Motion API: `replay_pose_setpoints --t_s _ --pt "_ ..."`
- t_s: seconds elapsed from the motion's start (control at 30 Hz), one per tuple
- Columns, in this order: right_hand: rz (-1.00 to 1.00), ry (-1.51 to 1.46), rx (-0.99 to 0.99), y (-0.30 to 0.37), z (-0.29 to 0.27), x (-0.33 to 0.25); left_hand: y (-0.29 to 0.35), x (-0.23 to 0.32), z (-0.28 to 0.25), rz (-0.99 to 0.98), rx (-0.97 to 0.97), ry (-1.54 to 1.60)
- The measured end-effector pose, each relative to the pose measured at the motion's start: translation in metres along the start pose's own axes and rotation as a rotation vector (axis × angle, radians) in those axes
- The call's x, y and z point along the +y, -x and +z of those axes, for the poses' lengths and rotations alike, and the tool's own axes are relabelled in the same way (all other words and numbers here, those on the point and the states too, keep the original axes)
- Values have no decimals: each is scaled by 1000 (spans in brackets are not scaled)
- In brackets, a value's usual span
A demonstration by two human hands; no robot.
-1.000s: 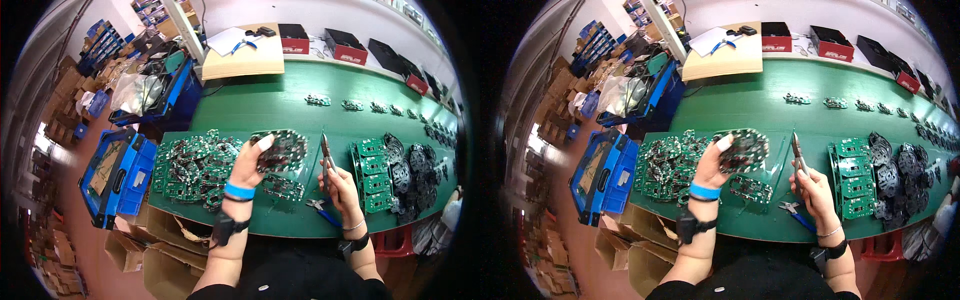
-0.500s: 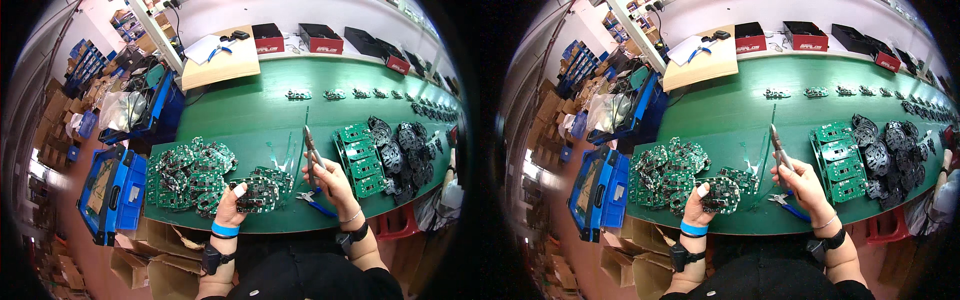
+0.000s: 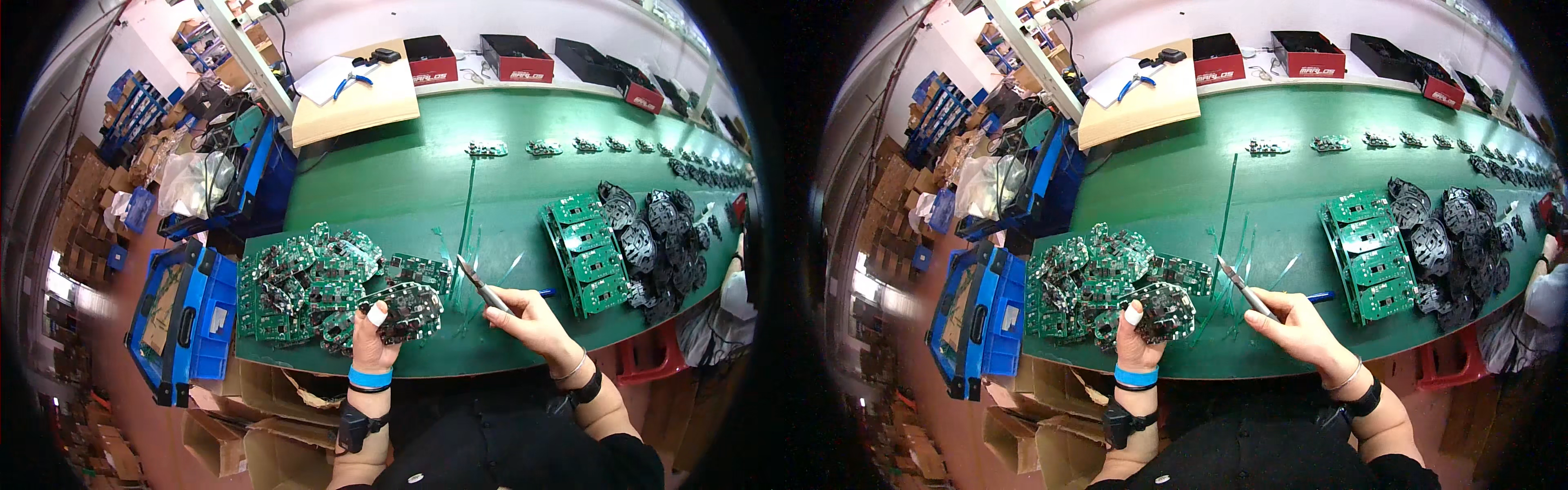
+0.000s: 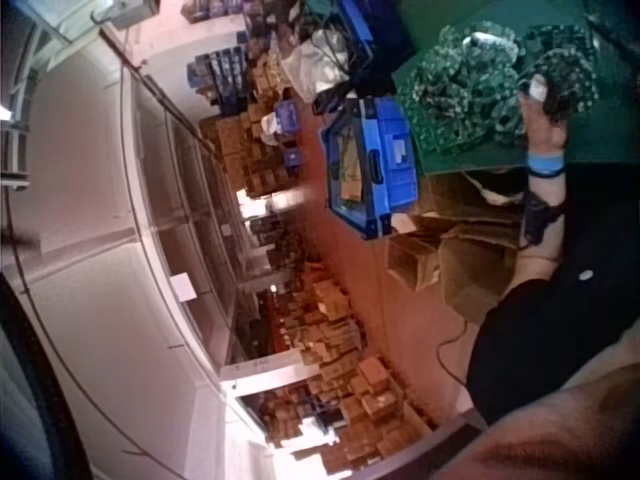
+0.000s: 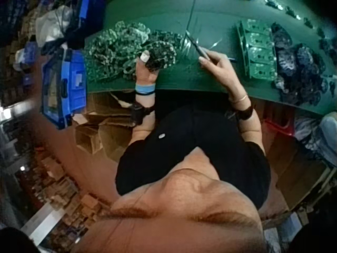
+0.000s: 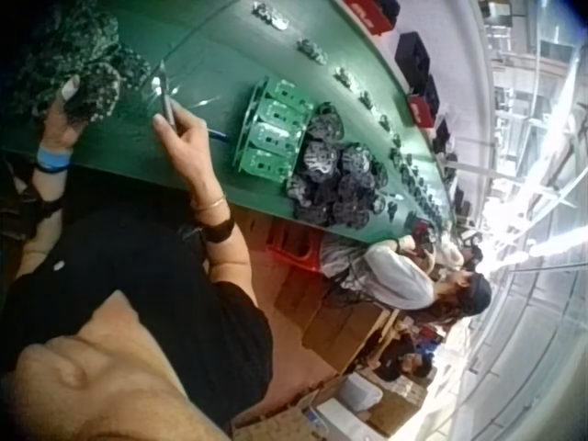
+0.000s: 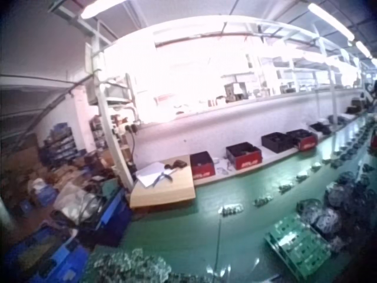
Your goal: Cutting components and assembling printed circuit boards at a workstation.
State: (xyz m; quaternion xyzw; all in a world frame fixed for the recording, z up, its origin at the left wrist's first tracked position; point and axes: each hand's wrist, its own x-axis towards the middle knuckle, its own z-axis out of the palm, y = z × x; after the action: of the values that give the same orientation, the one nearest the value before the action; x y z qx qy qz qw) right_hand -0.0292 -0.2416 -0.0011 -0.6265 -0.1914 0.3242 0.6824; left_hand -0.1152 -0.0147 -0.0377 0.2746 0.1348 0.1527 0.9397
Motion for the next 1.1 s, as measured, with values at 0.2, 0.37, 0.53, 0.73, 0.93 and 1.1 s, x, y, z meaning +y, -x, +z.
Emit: replay_pose_setpoints --t_s 0.2,0.37,0.53,0.73,0.93,1.1 --pt "11 52 -85 2 -14 -8 0 15 7 -131 -19 -83" --pt "4 45 -83 3 -19 -9 8 13 22 -39 -129 -368" --pt "18 37 -101 7 -17 -12 7 10 22 15 -128 -323" --pt "27 38 -120 6 -16 -8 11 -5 26 131 -77 -313" --pt "49 -110 -233 4 -20 5 8 -11 11 -21 1 -51" --pt "168 -489 -467 -3 -20 10 5 8 -4 -131 -51 142"
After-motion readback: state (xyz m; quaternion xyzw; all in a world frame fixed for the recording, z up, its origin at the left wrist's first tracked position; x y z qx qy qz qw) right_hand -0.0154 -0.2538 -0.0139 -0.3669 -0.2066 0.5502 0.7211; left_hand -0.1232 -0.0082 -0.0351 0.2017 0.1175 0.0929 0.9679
